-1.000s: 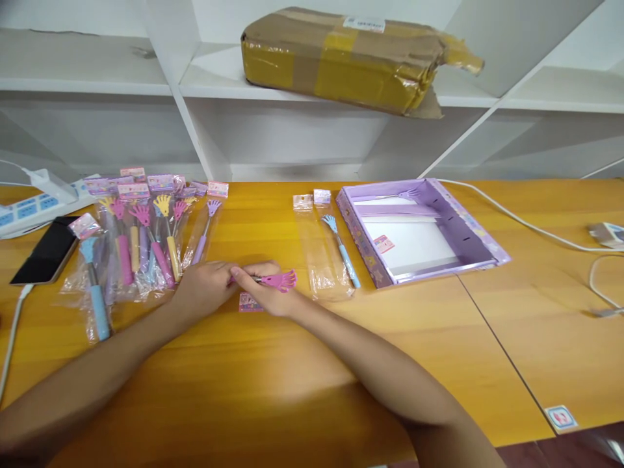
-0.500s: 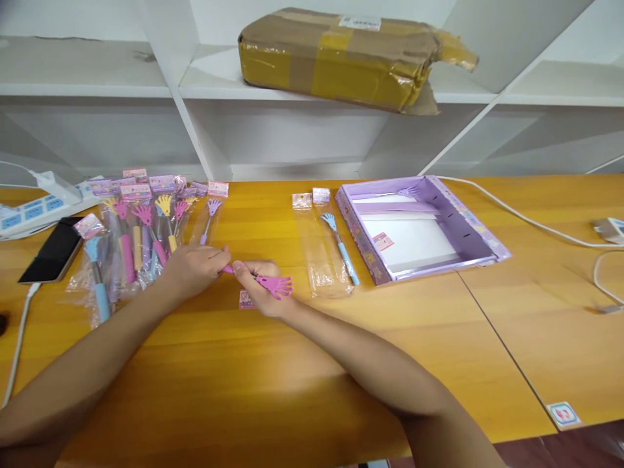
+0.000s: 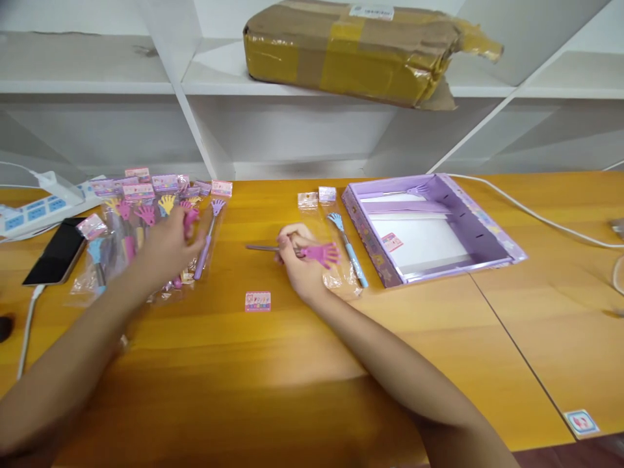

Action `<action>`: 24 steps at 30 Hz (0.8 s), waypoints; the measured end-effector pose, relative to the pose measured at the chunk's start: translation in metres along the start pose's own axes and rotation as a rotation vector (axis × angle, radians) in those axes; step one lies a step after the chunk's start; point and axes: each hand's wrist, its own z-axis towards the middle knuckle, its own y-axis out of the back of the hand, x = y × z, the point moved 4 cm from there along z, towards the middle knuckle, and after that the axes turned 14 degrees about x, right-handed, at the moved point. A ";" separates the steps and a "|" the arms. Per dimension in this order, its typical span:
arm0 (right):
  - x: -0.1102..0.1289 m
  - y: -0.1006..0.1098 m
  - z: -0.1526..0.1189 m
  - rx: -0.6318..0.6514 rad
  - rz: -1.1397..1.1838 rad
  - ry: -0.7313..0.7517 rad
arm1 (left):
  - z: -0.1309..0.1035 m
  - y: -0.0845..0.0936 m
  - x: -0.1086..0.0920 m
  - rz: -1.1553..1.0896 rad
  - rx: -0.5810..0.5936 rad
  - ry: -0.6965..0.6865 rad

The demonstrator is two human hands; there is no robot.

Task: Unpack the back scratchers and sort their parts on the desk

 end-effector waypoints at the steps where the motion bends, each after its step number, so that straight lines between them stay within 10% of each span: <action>1: 0.003 0.002 0.003 -0.027 -0.006 -0.008 | -0.004 -0.009 -0.010 -0.068 0.007 -0.067; 8: 0.005 0.018 0.019 0.019 -0.435 -0.085 | -0.011 -0.069 -0.026 -0.074 -0.070 -0.293; 15: 0.002 0.000 0.024 0.376 -1.014 -0.203 | -0.011 -0.073 -0.039 0.069 -0.110 -0.281; 24: 0.018 0.076 0.046 0.198 -1.476 -0.621 | -0.012 -0.082 -0.043 0.091 -0.177 -0.291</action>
